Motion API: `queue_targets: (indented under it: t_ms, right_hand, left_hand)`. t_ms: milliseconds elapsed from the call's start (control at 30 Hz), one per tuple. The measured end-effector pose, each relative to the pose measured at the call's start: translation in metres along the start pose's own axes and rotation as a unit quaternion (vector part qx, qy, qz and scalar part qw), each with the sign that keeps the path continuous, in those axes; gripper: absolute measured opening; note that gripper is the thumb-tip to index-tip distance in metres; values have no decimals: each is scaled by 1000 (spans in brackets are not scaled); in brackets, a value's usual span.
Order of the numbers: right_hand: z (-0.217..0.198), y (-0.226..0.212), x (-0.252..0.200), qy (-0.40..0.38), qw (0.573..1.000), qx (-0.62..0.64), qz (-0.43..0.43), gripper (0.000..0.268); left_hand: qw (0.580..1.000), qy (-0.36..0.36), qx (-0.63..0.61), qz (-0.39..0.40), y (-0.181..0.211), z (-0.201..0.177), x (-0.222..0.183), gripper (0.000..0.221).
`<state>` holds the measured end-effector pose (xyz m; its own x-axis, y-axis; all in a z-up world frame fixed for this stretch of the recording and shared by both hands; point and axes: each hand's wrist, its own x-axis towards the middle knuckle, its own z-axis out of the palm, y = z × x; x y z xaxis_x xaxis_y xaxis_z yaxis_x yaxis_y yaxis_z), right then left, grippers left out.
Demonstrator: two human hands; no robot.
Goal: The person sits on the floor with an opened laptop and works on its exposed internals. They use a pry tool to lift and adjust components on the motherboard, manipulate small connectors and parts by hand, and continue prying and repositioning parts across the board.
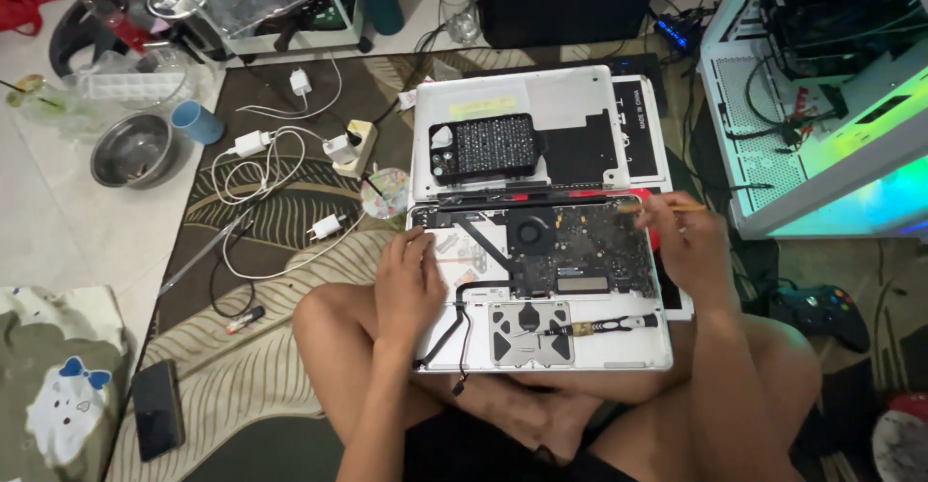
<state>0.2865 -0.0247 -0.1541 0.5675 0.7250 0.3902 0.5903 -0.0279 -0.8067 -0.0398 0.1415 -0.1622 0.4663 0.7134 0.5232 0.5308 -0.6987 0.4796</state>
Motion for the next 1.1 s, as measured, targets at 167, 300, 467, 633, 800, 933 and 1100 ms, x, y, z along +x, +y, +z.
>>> queue_targets:
  t_ms: [167, 300, 467, 633, 800, 933, 1100]
  right_hand:
    - [-17, 24, 0, 3, 999, -37, 12, 32]
    - [-18, 16, 0, 6, 999, -50, 5, 21]
    - [-22, -4, 1, -9, 998, -62, 9, 37]
    - [-23, 8, -5, -30, 996, -59, 57, 35]
    - [-30, -15, -2, -57, 994, -54, 75, 25]
    - [-31, -3, -5, -79, 995, -6, 59, 34]
    - [-39, -1, -13, -138, 987, 52, 70, 33]
  left_hand:
    - [1000, 7, -8, 6, 1, -1, 1, 20]
    - [1000, 6, -15, 8, 1, 0, 0, 20]
    - [999, 0, 25, 22, -6, 5, 1, 21]
    - [994, -17, 99, 32, 7, 1, 22, 15]
    - [994, -30, 42, 100, 13, 26, 41, 17]
    - [992, -56, -20, 115, 14, 44, 45, 20]
    - [991, -87, -46, 94, 12, 46, 42, 24]
